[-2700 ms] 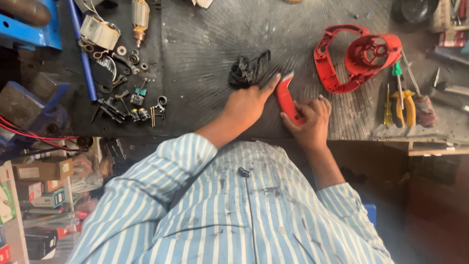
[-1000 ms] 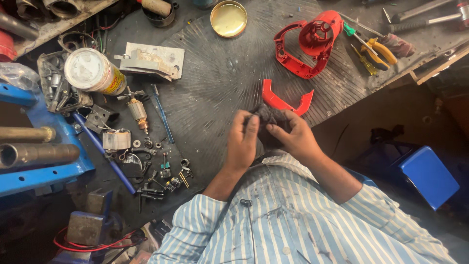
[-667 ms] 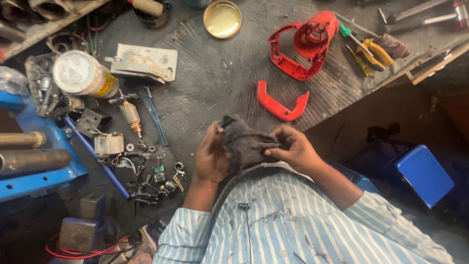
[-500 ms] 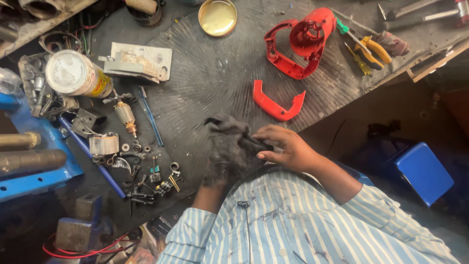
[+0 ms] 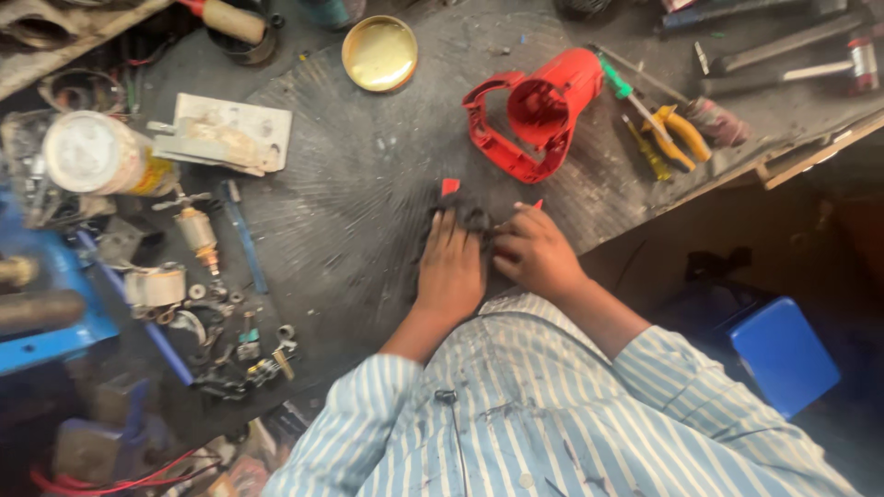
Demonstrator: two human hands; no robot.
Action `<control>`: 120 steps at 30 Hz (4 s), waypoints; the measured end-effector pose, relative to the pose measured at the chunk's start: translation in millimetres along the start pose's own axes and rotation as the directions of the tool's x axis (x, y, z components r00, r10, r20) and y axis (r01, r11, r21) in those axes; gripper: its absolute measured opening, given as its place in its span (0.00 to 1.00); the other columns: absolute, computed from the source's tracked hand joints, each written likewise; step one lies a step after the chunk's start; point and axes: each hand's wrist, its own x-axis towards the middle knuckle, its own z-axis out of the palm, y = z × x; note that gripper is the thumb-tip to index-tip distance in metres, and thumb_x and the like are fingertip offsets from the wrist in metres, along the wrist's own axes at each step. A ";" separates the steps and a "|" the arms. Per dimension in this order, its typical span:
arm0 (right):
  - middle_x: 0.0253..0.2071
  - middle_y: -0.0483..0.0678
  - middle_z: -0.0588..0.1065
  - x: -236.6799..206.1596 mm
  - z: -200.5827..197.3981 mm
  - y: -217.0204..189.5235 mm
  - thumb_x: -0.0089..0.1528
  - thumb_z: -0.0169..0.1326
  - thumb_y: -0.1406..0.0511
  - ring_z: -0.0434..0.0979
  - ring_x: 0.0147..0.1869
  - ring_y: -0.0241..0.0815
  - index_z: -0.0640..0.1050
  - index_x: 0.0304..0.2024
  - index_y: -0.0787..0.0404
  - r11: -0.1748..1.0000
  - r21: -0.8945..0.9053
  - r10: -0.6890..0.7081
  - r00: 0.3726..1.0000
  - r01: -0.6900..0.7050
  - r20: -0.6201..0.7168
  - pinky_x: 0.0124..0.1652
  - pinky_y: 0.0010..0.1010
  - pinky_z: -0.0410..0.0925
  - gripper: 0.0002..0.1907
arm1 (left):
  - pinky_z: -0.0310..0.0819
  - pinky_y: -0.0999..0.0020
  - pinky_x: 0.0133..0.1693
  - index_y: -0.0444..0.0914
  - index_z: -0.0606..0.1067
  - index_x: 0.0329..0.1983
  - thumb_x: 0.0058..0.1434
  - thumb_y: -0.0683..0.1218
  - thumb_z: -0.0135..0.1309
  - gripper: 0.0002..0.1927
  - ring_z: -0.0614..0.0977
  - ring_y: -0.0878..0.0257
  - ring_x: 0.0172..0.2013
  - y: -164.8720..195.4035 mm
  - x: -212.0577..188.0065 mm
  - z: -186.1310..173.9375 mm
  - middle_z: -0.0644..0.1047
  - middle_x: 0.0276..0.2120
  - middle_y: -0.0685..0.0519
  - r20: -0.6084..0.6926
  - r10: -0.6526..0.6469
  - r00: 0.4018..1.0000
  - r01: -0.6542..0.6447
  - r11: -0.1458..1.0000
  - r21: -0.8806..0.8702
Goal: The person wipes red plastic housing parts of a disassembled power tool with a black rag, turning the parts over to clean different sides, then handles small metal components on the workbench, at one point using a small brush on a part.
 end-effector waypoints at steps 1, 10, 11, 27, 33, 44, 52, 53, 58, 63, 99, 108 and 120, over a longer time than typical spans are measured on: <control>0.48 0.48 0.77 0.6 -0.1 8.6 0.51 0.66 0.64 0.71 0.65 0.59 0.83 0.39 0.59 1.000 0.025 -0.002 1.000 0.002 -0.003 0.65 0.47 0.64 0.14 | 0.57 0.42 0.69 0.26 0.74 0.55 0.63 0.46 0.49 0.22 0.72 0.33 0.62 11.1 -2.3 6.2 0.72 0.57 0.30 -0.006 -0.037 0.999 0.037 0.999 -0.032; 0.47 0.47 0.76 -3.3 -30.9 52.1 0.61 0.64 0.60 0.74 0.56 0.52 0.83 0.43 0.55 0.982 0.136 -0.132 0.991 0.132 -0.004 0.61 0.44 0.64 0.10 | 0.71 0.53 0.38 0.42 0.74 0.30 0.65 0.63 0.53 0.21 0.79 0.50 0.37 2.4 79.6 46.8 0.76 0.31 0.50 0.139 -0.219 0.966 0.172 0.941 0.290; 0.46 0.46 0.76 -5.6 -34.0 53.5 0.61 0.63 0.60 0.74 0.58 0.51 0.83 0.42 0.54 0.987 0.105 -0.117 0.993 0.120 -0.031 0.66 0.44 0.64 0.09 | 0.70 0.52 0.38 0.42 0.75 0.30 0.65 0.63 0.53 0.21 0.78 0.49 0.36 7.4 77.3 49.7 0.75 0.32 0.49 0.095 -0.226 0.969 0.187 0.932 0.310; 0.47 0.47 0.76 -27.9 -19.8 64.1 0.62 0.63 0.58 0.75 0.58 0.49 0.83 0.49 0.57 0.990 0.036 -0.137 0.987 0.140 -0.082 0.69 0.43 0.65 0.15 | 0.64 0.47 0.70 0.32 0.76 0.40 0.62 0.64 0.50 0.29 0.81 0.42 0.55 27.2 57.1 63.8 0.78 0.44 0.37 -0.061 -0.175 0.983 0.182 0.852 0.490; 0.52 0.47 0.76 -21.0 -26.5 59.5 0.55 0.65 0.60 0.73 0.62 0.51 0.81 0.45 0.57 0.992 0.021 -0.127 0.991 0.128 -0.043 0.72 0.45 0.63 0.17 | 0.60 0.35 0.67 0.28 0.72 0.47 0.51 0.62 0.54 0.34 0.76 0.36 0.57 51.9 36.9 39.8 0.73 0.49 0.33 -0.013 -0.087 0.996 0.088 0.985 0.152; 0.51 0.47 0.76 -22.8 -39.6 43.5 0.57 0.65 0.60 0.74 0.60 0.46 0.80 0.41 0.58 0.986 0.052 -0.154 0.986 0.158 -0.071 0.74 0.47 0.62 0.13 | 0.58 0.42 0.65 0.26 0.73 0.51 0.60 0.58 0.49 0.30 0.73 0.38 0.59 51.3 15.2 30.5 0.74 0.54 0.34 0.015 -0.003 1.000 0.003 1.000 0.007; 0.64 0.53 0.69 -45.3 -56.5 36.5 0.59 0.66 0.58 0.67 0.74 0.55 0.73 0.63 0.60 0.962 0.165 -0.217 0.976 0.216 -0.011 0.77 0.56 0.51 0.33 | 0.69 0.56 0.60 0.30 0.75 0.53 0.65 0.42 0.48 0.16 0.77 0.43 0.60 4.6 11.2 -0.5 0.78 0.54 0.37 0.277 -0.176 0.945 0.303 0.794 -0.527; 0.65 0.55 0.67 -47.0 -57.6 40.8 0.57 0.67 0.58 0.64 0.75 0.57 0.72 0.63 0.61 0.961 0.103 -0.257 0.966 0.256 -0.008 0.74 0.60 0.48 0.35 | 0.68 0.56 0.60 0.30 0.75 0.55 0.65 0.39 0.46 0.17 0.77 0.43 0.60 2.2 9.9 -3.6 0.78 0.55 0.37 0.251 -0.178 0.952 0.287 0.803 -0.522; 0.65 0.54 0.71 -52.7 -55.3 58.1 0.57 0.66 0.59 0.63 0.75 0.57 0.73 0.63 0.62 0.979 0.078 -0.192 0.979 0.187 0.062 0.74 0.55 0.51 0.34 | 0.71 0.52 0.59 0.32 0.79 0.50 0.56 0.33 0.55 0.18 0.78 0.40 0.57 17.4 11.1 6.3 0.78 0.56 0.39 -0.090 -0.289 0.953 0.255 0.926 -0.277; 0.46 0.51 0.74 -53.2 -41.2 51.6 0.54 0.69 0.58 0.71 0.57 0.55 0.82 0.45 0.57 0.996 0.057 -0.071 0.992 0.065 0.105 0.57 0.44 0.67 0.19 | 0.61 0.40 0.61 0.29 0.64 0.62 0.51 0.40 0.65 0.36 0.67 0.30 0.59 55.7 25.7 33.1 0.65 0.61 0.30 -0.243 -0.362 0.900 0.325 0.929 -0.178; 0.32 0.49 0.80 -56.0 -76.9 23.8 0.63 0.60 0.58 0.81 0.36 0.47 0.83 0.45 0.61 0.745 0.249 0.590 0.785 -0.619 0.187 0.37 0.39 0.74 0.15 | 0.76 0.58 0.50 0.38 0.69 0.60 0.65 0.46 0.56 0.21 0.78 0.56 0.49 -13.1 31.4 -72.6 0.74 0.54 0.49 -0.092 -0.544 0.834 0.179 0.424 -0.888; 0.52 0.55 0.75 -18.9 -38.6 7.5 0.58 0.63 0.61 0.72 0.57 0.55 0.78 0.55 0.66 0.999 -0.008 -0.043 0.999 0.043 -0.016 0.57 0.43 0.67 0.24 | 0.45 0.41 0.69 0.36 0.58 0.73 0.58 0.56 0.58 0.43 0.60 0.46 0.72 57.2 43.6 -4.0 0.60 0.73 0.44 0.064 -0.184 0.981 0.169 0.966 0.195; 0.44 0.54 0.74 -19.4 -21.6 30.6 0.55 0.66 0.66 0.73 0.50 0.56 0.75 0.59 0.67 0.996 -0.050 0.074 0.997 -0.075 -0.023 0.52 0.44 0.66 0.30 | 0.45 0.45 0.75 0.34 0.59 0.75 0.69 0.47 0.51 0.32 0.61 0.46 0.76 47.4 -11.4 11.9 0.59 0.76 0.44 0.034 -0.223 0.974 0.215 0.962 0.167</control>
